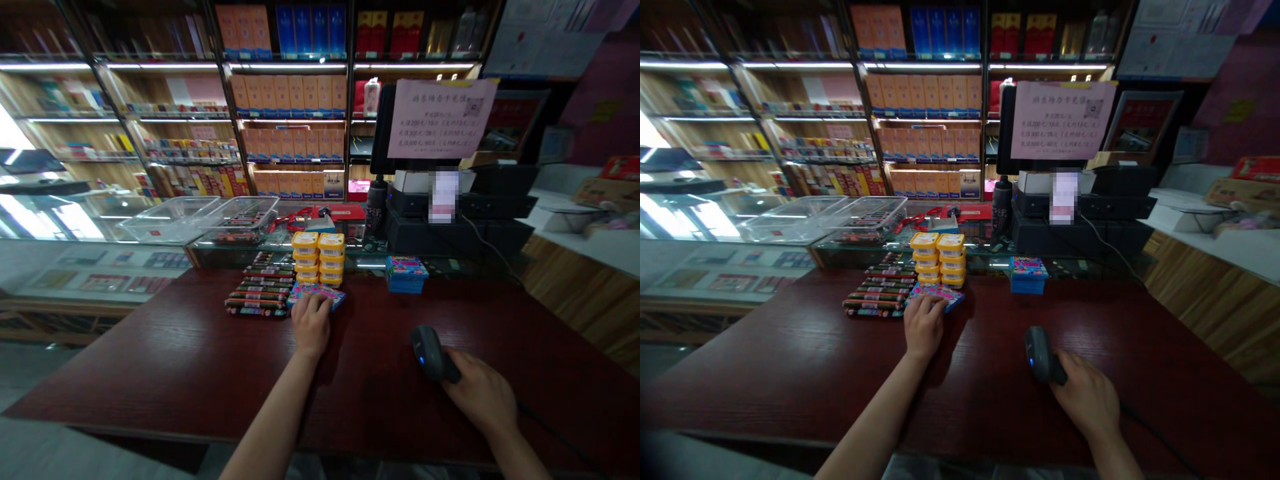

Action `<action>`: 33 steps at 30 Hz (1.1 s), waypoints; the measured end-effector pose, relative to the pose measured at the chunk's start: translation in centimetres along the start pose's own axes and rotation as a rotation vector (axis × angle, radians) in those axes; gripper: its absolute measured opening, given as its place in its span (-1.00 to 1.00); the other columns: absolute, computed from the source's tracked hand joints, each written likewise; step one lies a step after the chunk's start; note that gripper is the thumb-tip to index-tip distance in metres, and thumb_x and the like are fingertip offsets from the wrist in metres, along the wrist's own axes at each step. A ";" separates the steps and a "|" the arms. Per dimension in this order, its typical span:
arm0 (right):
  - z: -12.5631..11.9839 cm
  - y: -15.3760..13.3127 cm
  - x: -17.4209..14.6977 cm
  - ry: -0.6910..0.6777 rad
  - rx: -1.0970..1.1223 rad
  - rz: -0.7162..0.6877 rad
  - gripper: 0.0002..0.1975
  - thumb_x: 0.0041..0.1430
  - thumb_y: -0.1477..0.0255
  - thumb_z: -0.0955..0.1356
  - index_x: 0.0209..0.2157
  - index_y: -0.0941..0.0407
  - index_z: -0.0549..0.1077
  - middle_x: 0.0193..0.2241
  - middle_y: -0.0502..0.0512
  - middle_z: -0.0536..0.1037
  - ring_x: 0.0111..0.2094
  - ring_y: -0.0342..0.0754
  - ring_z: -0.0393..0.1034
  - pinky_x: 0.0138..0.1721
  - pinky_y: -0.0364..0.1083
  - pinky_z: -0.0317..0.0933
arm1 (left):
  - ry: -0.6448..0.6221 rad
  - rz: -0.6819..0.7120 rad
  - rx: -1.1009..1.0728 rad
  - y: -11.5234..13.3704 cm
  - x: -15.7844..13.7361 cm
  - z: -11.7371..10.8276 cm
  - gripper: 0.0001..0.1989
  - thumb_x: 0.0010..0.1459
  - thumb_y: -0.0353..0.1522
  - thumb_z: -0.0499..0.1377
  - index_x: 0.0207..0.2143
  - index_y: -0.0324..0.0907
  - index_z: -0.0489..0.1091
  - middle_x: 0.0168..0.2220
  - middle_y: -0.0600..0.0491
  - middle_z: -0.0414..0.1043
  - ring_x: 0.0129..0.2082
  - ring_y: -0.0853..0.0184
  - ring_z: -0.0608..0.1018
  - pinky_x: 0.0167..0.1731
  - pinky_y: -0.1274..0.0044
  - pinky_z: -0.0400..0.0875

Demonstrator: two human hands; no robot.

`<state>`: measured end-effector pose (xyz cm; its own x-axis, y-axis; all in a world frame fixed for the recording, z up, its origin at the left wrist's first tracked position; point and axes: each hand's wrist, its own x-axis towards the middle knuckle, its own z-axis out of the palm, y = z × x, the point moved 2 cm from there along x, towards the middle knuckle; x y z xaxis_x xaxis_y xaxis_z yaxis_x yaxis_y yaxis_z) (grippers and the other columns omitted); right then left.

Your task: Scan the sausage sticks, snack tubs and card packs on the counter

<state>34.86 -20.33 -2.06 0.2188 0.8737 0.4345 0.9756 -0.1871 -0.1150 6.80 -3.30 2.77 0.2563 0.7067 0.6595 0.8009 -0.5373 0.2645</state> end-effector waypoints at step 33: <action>-5.0 -4.8 0.6 -0.224 0.951 0.223 -0.67 -0.06 0.25 0.40 -0.26 0.16 0.52 -0.31 0.14 0.62 -0.27 0.06 0.51 -0.20 -0.03 0.37 | -0.062 -0.725 -1.455 1.1 -1.5 6.4 -0.64 -0.04 -0.36 0.27 -0.18 -0.16 0.23 -0.07 -0.03 0.37 -0.06 0.25 0.48 -0.11 0.24 0.50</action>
<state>30.43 -21.22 3.24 0.2910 0.9450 0.1490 0.4705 -0.0058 -0.8824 10.73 -1.96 -2.43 0.1229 0.9884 0.0893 -0.3939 -0.0340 0.9185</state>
